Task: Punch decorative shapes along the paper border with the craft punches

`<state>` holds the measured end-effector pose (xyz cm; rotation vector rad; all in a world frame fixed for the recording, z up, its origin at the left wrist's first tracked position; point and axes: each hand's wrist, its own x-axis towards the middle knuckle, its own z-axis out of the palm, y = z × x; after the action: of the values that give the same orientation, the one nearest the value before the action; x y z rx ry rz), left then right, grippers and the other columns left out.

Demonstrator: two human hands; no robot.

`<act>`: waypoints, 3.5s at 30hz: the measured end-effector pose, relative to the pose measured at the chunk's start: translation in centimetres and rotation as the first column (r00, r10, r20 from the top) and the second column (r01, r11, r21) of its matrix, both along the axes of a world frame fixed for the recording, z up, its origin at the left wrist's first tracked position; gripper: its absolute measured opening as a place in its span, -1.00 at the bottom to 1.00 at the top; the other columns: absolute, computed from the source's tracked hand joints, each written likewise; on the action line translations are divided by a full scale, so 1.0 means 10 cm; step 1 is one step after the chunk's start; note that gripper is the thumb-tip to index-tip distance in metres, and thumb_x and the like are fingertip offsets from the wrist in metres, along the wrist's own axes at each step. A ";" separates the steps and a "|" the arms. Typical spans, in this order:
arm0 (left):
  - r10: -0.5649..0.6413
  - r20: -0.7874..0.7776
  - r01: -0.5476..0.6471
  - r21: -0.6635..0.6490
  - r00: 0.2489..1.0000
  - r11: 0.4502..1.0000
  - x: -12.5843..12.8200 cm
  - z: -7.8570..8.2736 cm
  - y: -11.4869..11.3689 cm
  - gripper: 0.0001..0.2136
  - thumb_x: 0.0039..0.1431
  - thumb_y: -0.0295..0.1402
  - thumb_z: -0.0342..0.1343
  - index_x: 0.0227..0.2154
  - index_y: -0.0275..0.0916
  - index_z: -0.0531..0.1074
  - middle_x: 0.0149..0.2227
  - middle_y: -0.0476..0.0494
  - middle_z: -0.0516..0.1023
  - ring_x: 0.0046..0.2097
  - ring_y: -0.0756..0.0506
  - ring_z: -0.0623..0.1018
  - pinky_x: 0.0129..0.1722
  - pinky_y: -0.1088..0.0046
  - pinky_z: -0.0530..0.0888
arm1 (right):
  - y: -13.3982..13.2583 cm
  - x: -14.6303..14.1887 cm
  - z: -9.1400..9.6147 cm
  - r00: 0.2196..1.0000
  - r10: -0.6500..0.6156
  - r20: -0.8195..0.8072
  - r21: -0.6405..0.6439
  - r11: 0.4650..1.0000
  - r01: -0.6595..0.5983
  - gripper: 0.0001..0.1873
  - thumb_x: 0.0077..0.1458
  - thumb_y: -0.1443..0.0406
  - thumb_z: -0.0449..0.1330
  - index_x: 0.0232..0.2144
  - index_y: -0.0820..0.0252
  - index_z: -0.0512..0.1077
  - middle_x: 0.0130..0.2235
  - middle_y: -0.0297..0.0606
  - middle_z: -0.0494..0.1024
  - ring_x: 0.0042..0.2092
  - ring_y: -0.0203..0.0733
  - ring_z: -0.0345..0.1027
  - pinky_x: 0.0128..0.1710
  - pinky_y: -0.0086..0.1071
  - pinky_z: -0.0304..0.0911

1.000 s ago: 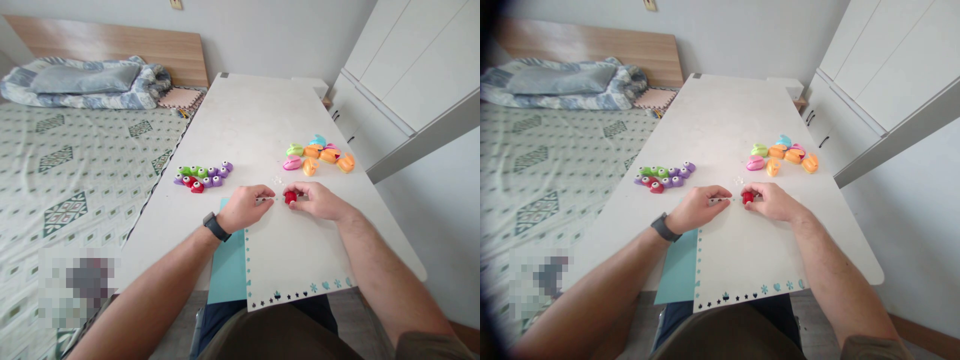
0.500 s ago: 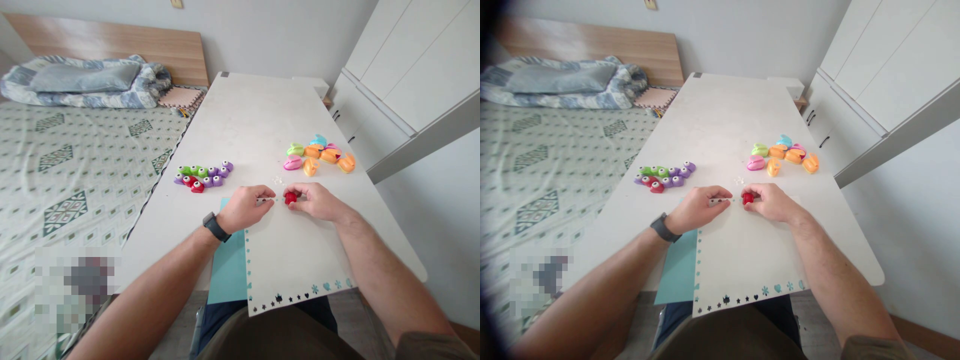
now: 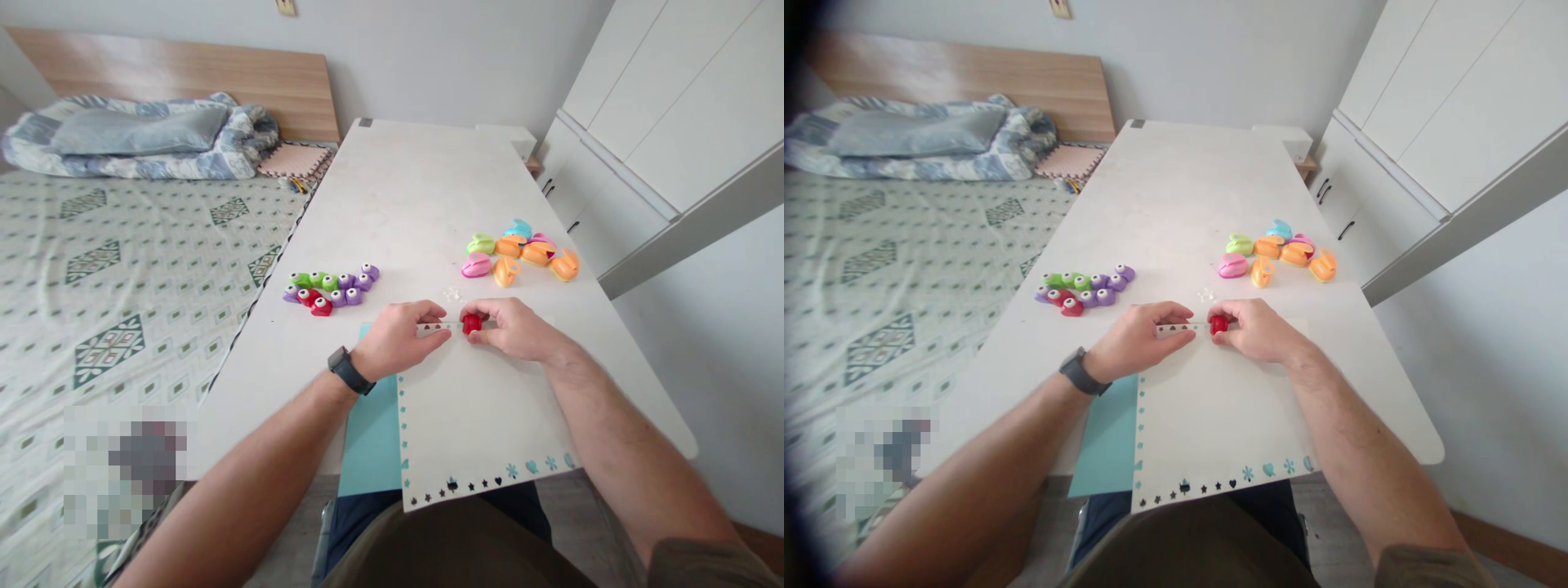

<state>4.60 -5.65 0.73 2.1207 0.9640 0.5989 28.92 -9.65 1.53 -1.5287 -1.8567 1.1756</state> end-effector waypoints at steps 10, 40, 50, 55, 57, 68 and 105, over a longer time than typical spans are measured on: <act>-0.027 -0.066 0.029 0.024 0.997 0.999 0.03 -0.05 0.00 -0.78 0.23 -0.26 0.18 -0.12 -0.15 0.61 -0.17 -0.07 0.69 -0.16 -0.11 0.65 -0.16 0.41 0.54 | 0.02 -0.01 0.02 0.998 0.049 0.042 0.021 0.999 -0.050 -0.75 0.02 0.29 0.30 -0.18 0.10 0.56 -0.26 -0.32 0.59 -0.21 -0.16 0.43 -0.13 -0.27 0.32; -0.077 -0.018 0.078 0.058 0.997 0.995 0.06 -0.09 -0.01 -0.80 0.31 -0.32 0.07 -0.25 -0.18 0.62 -0.28 -0.08 0.68 -0.27 -0.07 0.61 -0.24 0.43 0.49 | 0.02 0.00 0.02 0.994 0.096 0.047 0.023 0.995 -0.097 -0.70 0.05 0.30 0.30 -0.11 0.10 0.54 -0.21 -0.28 0.63 -0.12 -0.10 0.50 -0.03 -0.23 0.36; -0.071 -0.018 0.072 0.057 0.997 0.996 0.05 -0.10 -0.01 -0.80 0.30 -0.32 0.08 -0.26 -0.17 0.62 -0.29 -0.06 0.68 -0.29 -0.07 0.60 -0.25 0.44 0.49 | 0.01 -0.02 0.01 0.995 0.083 0.057 0.030 0.996 -0.085 -0.78 0.04 0.31 0.30 -0.19 0.10 0.54 -0.24 -0.29 0.61 -0.17 -0.12 0.47 -0.07 -0.24 0.35; -0.064 -0.034 0.067 0.065 0.997 0.996 0.05 -0.07 -0.02 -0.80 0.30 -0.31 0.08 -0.26 -0.17 0.62 -0.28 -0.07 0.68 -0.28 -0.07 0.62 -0.26 0.43 0.50 | 0.01 -0.03 0.01 0.995 0.075 0.067 0.035 0.996 -0.077 -0.78 0.04 0.30 0.29 -0.19 0.09 0.54 -0.26 -0.30 0.60 -0.18 -0.12 0.45 -0.11 -0.25 0.34; -0.056 -0.037 0.060 0.092 0.998 0.994 0.04 -0.04 -0.02 -0.80 0.30 -0.26 0.11 -0.22 -0.17 0.61 -0.25 -0.08 0.68 -0.25 -0.08 0.63 -0.24 0.42 0.51 | 0.01 -0.03 0.02 0.994 0.077 0.078 0.044 0.996 -0.081 -0.79 0.03 0.31 0.30 -0.21 0.09 0.54 -0.26 -0.31 0.60 -0.19 -0.13 0.45 -0.11 -0.25 0.33; -0.034 -0.139 0.070 0.261 0.990 0.963 0.24 -0.05 -0.07 -0.49 0.15 0.04 0.29 0.01 -0.23 0.48 -0.12 -0.20 0.66 -0.10 -0.24 0.64 -0.04 0.20 0.51 | -0.01 -0.06 0.00 0.992 0.071 0.105 0.113 0.990 -0.083 -0.80 0.03 0.39 0.25 -0.24 0.12 0.53 -0.28 -0.32 0.60 -0.20 -0.13 0.46 -0.17 -0.28 0.33; -0.137 -0.061 0.141 0.056 0.989 0.988 0.38 -0.12 -0.04 -0.69 0.15 -0.21 0.35 -0.11 -0.21 0.49 -0.11 -0.12 0.67 -0.06 -0.19 0.64 -0.06 0.30 0.52 | -0.02 -0.06 -0.03 0.991 0.069 0.114 0.151 0.985 -0.086 -0.77 0.03 0.42 0.28 -0.22 0.12 0.53 -0.20 -0.28 0.64 -0.18 -0.12 0.49 -0.17 -0.28 0.36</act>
<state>8.36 -6.09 -0.46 2.2483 0.8296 0.5055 28.29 -9.83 1.26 -1.4718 -2.0444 0.9713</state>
